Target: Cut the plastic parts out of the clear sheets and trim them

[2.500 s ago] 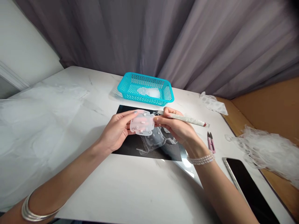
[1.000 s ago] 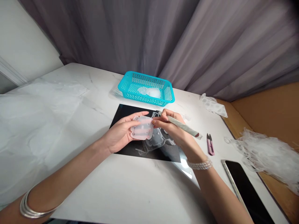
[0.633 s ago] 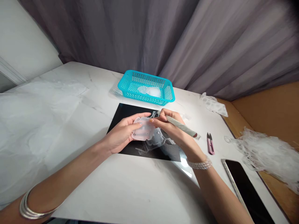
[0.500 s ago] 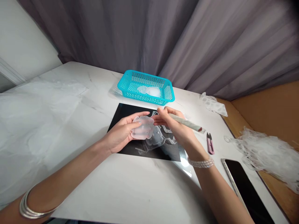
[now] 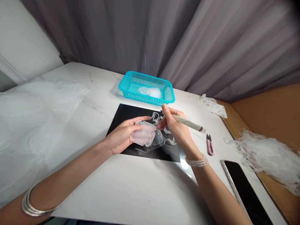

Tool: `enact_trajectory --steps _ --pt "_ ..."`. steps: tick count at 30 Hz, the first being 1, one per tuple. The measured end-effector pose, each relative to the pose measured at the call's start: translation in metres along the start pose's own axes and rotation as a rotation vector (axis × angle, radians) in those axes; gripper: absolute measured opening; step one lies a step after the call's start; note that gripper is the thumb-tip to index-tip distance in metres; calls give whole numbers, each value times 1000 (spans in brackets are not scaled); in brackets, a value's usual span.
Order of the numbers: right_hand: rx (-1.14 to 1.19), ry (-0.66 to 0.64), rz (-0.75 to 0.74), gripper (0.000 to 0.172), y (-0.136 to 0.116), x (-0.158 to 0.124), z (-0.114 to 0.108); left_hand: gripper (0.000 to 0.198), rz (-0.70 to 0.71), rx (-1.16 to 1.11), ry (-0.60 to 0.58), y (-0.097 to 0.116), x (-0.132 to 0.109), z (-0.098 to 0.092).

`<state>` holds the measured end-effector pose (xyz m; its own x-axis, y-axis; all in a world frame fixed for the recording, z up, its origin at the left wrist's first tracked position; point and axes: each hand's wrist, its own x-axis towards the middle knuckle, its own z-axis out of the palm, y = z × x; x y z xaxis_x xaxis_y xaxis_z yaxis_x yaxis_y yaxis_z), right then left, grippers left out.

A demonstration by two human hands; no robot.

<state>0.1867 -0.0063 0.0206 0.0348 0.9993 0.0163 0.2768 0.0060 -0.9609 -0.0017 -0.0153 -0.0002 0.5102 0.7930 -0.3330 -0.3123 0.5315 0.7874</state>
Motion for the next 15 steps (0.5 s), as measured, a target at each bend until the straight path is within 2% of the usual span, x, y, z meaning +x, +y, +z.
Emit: enact_trajectory --steps 2,5,9,12,15 --pt "41 -28 8 40 0 1 -5 48 7 10 12 0 0 -1" --pt "77 -81 -60 40 0 0 -9 46 14 20 29 1 0 -1" --pt "-16 -196 -97 39 0 -4 -3 46 21 28 33 0 0 -2" --pt "-135 -118 -178 40 4 -3 0 46 8 33 32 0 0 -2" --pt "-137 3 -221 37 8 1 -2 46 6 24 39 0 1 -2"
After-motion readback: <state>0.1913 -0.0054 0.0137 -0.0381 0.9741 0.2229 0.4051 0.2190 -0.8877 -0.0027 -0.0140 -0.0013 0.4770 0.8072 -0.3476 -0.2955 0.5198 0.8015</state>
